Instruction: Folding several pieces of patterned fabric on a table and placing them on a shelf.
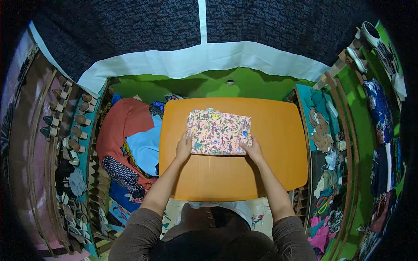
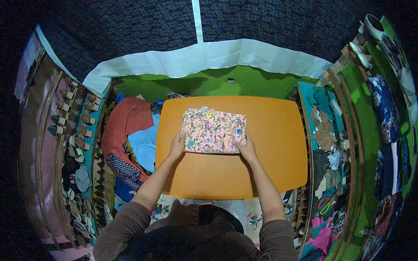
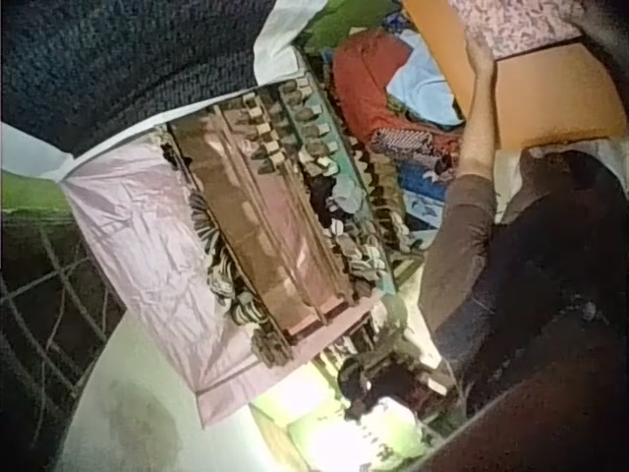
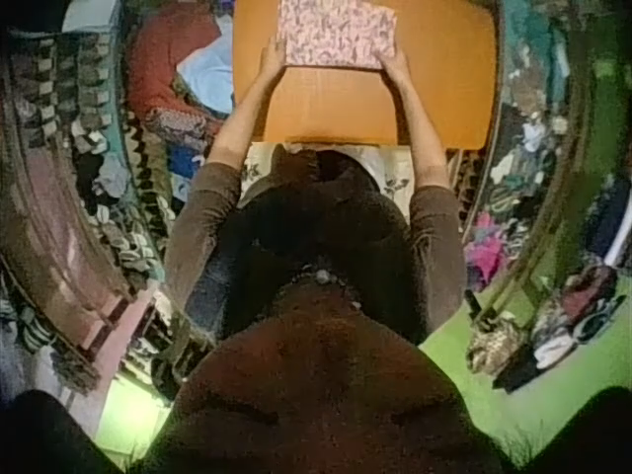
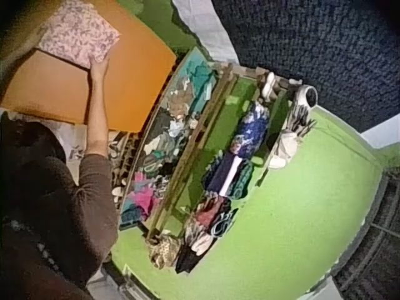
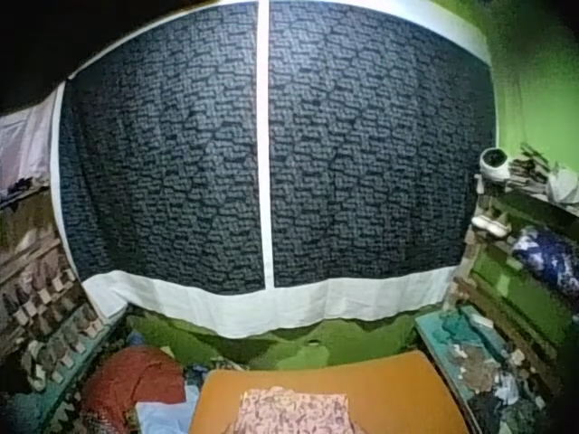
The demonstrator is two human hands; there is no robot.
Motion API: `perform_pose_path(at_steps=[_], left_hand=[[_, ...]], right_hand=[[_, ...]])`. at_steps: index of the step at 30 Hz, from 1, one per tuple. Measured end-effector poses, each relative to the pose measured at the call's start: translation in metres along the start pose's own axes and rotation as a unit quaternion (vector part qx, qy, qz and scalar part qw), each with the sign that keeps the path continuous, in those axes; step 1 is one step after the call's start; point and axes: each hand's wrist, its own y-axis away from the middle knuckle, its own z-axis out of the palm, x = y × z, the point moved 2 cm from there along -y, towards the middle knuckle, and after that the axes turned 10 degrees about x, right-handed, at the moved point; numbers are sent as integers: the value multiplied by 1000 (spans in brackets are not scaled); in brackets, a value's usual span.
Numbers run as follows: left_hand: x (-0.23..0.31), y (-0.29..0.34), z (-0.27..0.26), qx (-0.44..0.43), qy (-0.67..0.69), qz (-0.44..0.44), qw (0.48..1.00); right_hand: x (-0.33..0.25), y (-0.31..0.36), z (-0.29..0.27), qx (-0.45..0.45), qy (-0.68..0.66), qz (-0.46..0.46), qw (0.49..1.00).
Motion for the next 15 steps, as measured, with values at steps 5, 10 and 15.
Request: perform_pose_path(at_steps=[5,10,15], left_hand=[[17,10,8,75,88,-40,993],[1,-5,9,52,30,-48,997],[16,-9,7,-15,-122,-136,983]], right_hand=[[-1,-10,5,89,10,-109,990],[4,-14,19,92,132,-61,985],[0,3,30,175,238,-5,955]])
